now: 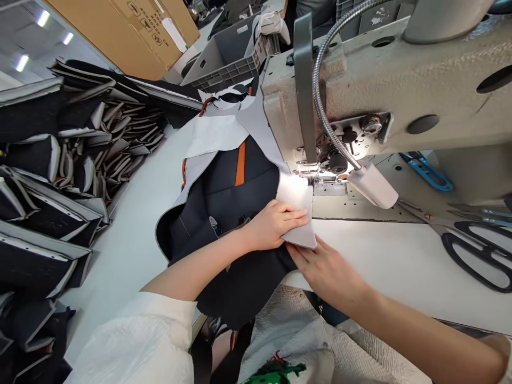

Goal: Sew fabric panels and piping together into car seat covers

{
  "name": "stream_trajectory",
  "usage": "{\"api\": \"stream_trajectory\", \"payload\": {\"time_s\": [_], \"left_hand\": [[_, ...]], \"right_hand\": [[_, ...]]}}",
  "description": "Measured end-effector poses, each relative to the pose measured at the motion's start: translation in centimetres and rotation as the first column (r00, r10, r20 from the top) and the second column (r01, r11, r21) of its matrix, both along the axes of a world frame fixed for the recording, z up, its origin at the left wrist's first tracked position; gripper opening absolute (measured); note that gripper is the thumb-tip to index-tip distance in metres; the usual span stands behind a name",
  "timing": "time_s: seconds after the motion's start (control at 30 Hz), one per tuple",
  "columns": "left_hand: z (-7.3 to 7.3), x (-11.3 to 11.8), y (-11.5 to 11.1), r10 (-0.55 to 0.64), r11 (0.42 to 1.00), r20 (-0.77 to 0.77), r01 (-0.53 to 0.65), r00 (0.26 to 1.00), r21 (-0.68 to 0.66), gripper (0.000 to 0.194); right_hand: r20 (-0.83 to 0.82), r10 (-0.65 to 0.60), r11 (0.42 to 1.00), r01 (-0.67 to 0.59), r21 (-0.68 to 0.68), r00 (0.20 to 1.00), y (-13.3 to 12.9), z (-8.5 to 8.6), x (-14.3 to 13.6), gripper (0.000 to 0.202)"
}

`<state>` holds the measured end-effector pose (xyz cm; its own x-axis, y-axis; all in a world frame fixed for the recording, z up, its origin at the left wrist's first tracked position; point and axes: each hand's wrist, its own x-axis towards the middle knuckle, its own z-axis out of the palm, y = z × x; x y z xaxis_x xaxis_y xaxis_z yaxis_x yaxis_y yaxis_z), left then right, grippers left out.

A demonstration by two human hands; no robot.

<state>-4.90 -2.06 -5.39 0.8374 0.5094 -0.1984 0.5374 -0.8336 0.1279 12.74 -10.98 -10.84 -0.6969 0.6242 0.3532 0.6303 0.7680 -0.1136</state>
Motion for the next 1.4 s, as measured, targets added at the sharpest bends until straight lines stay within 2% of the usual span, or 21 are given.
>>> {"api": "stream_trajectory", "payload": {"time_s": [0.47, 0.6, 0.7, 0.77, 0.83, 0.93, 1.03, 1.1, 1.23, 1.4], "left_hand": [[-0.9, 1.1, 5.1, 0.025, 0.993, 0.024, -0.028, 0.999, 0.114, 0.041], [0.8, 2.2, 5.1, 0.025, 0.998, 0.070, -0.029, 0.997, 0.064, 0.030], [2.3, 3.6, 4.0, 0.069, 0.998, 0.116, -0.070, 0.991, 0.000, 0.023], [2.6, 3.9, 3.1, 0.075, 0.997, 0.151, -0.079, 0.986, 0.020, 0.023], [2.1, 3.6, 2.4, 0.003, 0.995, 0.157, -0.019, 0.988, 0.095, 0.025], [0.6, 2.4, 1.7, -0.142, 0.967, 0.135, 0.109, 0.981, 0.229, 0.025], [-0.7, 1.5, 1.1, -0.177, 0.941, 0.189, 0.109, 0.966, 0.319, 0.025], [-1.3, 1.3, 0.7, -0.137, 0.948, 0.257, 0.051, 0.957, 0.314, 0.025], [-2.1, 1.3, 0.0, -0.012, 0.981, 0.396, -0.065, 0.918, 0.181, 0.024], [-2.9, 0.7, 0.7, -0.015, 0.991, 0.434, -0.046, 0.901, 0.129, 0.027]], "right_hand": [[0.001, 0.006, 0.995, -0.006, 0.099, 1.000, 5.2, -0.6, 2.4, 0.042], [-0.012, 0.046, 0.997, -0.045, 0.070, 0.999, 5.1, 0.4, 1.4, 0.044], [0.007, -0.053, 0.996, 0.053, 0.074, 0.999, 4.6, 0.9, -0.7, 0.041], [0.049, -0.128, 0.986, 0.122, 0.113, 0.991, 4.2, 1.0, -1.9, 0.036], [0.072, -0.096, 0.991, 0.089, 0.098, 0.993, 4.0, 0.8, -2.3, 0.030], [0.002, 0.016, 0.999, -0.016, 0.044, 1.000, 3.5, 0.3, -1.7, 0.027], [-0.051, 0.006, 0.984, 0.003, 0.180, 0.999, 2.6, -0.1, -1.1, 0.030], [-0.038, -0.026, 0.965, 0.035, 0.259, 0.999, 2.0, -0.2, -1.3, 0.031], [-0.012, -0.033, 0.971, 0.035, 0.237, 0.999, 1.4, -0.1, -1.9, 0.030], [0.028, -0.042, 0.982, 0.036, 0.184, 0.999, 1.6, -0.2, -1.7, 0.034]]}}
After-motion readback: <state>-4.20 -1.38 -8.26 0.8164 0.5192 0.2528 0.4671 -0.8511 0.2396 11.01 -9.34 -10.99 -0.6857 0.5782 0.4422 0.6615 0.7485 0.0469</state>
